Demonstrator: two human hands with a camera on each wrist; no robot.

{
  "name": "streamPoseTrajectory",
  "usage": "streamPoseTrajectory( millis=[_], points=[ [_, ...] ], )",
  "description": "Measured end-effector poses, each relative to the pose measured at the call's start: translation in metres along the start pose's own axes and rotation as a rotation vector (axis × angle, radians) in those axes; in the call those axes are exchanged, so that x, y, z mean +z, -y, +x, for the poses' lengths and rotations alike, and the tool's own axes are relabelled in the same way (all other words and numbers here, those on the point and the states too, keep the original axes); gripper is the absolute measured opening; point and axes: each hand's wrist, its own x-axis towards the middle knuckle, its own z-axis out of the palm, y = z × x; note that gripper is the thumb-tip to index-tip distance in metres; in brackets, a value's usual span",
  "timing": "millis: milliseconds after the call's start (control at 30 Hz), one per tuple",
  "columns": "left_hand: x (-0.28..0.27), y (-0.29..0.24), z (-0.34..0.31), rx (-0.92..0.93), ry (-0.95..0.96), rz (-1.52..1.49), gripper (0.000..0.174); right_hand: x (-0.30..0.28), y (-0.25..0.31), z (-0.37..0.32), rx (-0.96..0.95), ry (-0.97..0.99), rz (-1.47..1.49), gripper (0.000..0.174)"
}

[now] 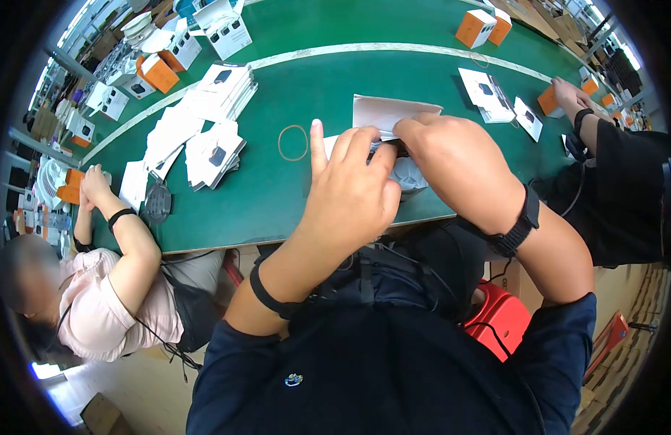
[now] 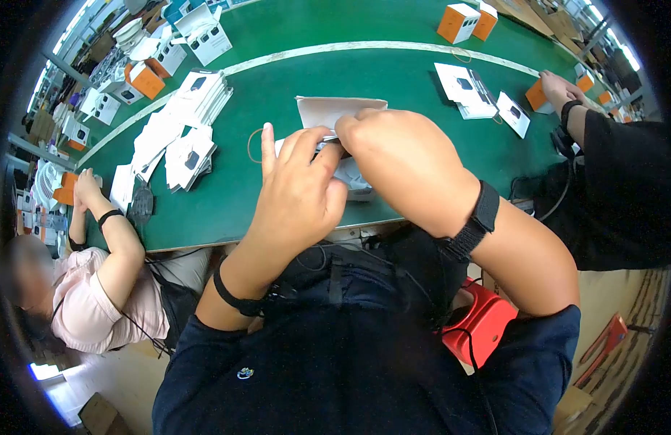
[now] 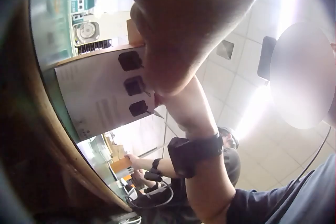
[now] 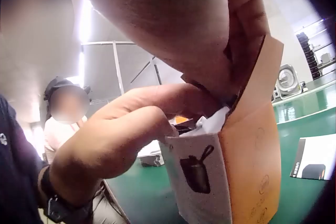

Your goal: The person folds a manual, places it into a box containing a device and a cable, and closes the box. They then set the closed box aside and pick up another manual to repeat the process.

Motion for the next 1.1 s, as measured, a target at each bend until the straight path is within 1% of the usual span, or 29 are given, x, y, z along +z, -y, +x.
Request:
streamPoseTrajectory(
  millis=[33, 100, 133, 200, 233, 300, 333, 400, 533, 600, 667, 733, 767, 800, 833, 867, 900, 933, 967, 1033, 1067, 1100],
  points=[
    [0.000, 0.000, 0.001, -0.001, -0.012, 0.008, 0.030, 0.001, 0.000, -0.001, 0.004, -0.001, -0.001, 0.007],
    [-0.001, 0.000, 0.001, -0.009, -0.004, -0.004, 0.030, 0.002, 0.001, -0.003, -0.008, -0.110, -0.008, 0.009],
    [-0.002, 0.000, 0.002, -0.021, 0.003, -0.015, 0.031, 0.000, 0.001, -0.004, -0.010, -0.110, -0.007, 0.009],
    [-0.003, 0.000, 0.001, -0.036, 0.009, -0.026, 0.033, -0.004, -0.001, -0.007, -0.111, -0.250, -0.009, 0.024],
    [-0.003, 0.000, 0.001, -0.044, 0.016, -0.041, 0.037, -0.001, -0.006, -0.008, -0.112, -0.247, -0.008, 0.024],
    [0.000, 0.001, 0.001, -0.050, 0.005, -0.051, 0.038, 0.008, -0.015, -0.010, -0.148, -0.163, -0.057, 0.023],
    [0.001, 0.002, 0.001, -0.055, -0.010, -0.057, 0.039, 0.010, -0.014, -0.012, -0.143, -0.161, -0.057, 0.023],
    [0.001, 0.004, 0.001, -0.040, -0.010, -0.050, 0.036, 0.013, -0.009, -0.014, -0.066, -0.107, -0.022, 0.025],
    [0.002, 0.006, -0.002, -0.011, -0.023, -0.036, 0.036, 0.020, -0.006, -0.017, -0.006, -0.101, 0.032, 0.027],
    [0.005, 0.007, -0.002, 0.010, -0.041, -0.019, 0.035, 0.022, -0.003, -0.018, -0.010, -0.206, 0.027, 0.030],
    [0.004, 0.009, -0.002, 0.027, -0.059, 0.003, 0.035, 0.019, -0.004, -0.022, 0.002, -0.189, 0.043, 0.032],
    [-0.004, 0.013, -0.005, 0.083, -0.081, 0.001, 0.037, 0.018, -0.009, -0.027, 0.002, -0.174, 0.064, 0.035],
    [-0.004, 0.022, -0.013, 0.079, -0.081, 0.005, 0.037, 0.018, -0.016, -0.032, -0.001, -0.244, 0.100, 0.035],
    [-0.002, 0.038, -0.026, 0.079, -0.228, -0.069, 0.041, 0.017, -0.024, -0.039, -0.005, -0.315, 0.133, 0.035],
    [0.000, 0.048, -0.033, 0.079, -0.376, -0.142, 0.044, 0.024, -0.037, -0.049, -0.009, -0.315, 0.133, 0.035],
    [0.001, 0.052, -0.034, 0.075, -0.378, -0.139, 0.044, 0.040, -0.051, -0.064, 0.144, -0.427, 0.463, 0.034],
    [0.001, 0.055, -0.035, -0.169, -0.385, -0.484, 0.047, 0.054, -0.059, -0.073, 0.302, -0.529, 0.794, 0.034],
    [0.001, 0.057, -0.036, -0.416, -0.383, -0.827, 0.051, 0.062, -0.056, -0.075, 0.419, -0.500, 1.077, 0.036],
    [0.001, 0.060, -0.032, -0.418, -0.384, -0.823, 0.051, 0.069, -0.054, -0.075, 0.417, -0.498, 1.081, 0.036],
    [0.001, 0.067, -0.017, -0.599, 0.052, -1.280, 0.052, 0.084, -0.048, -0.074, 0.463, -0.313, 1.461, 0.040],
    [0.000, 0.064, -0.009, -0.644, 0.176, -1.299, 0.056, 0.095, -0.047, -0.076, 0.454, -0.250, 1.430, 0.044],
    [0.004, 0.062, -0.002, -0.643, 0.175, -1.295, 0.056, 0.093, -0.035, -0.070, 0.446, -0.235, 1.508, 0.046]
  ],
)
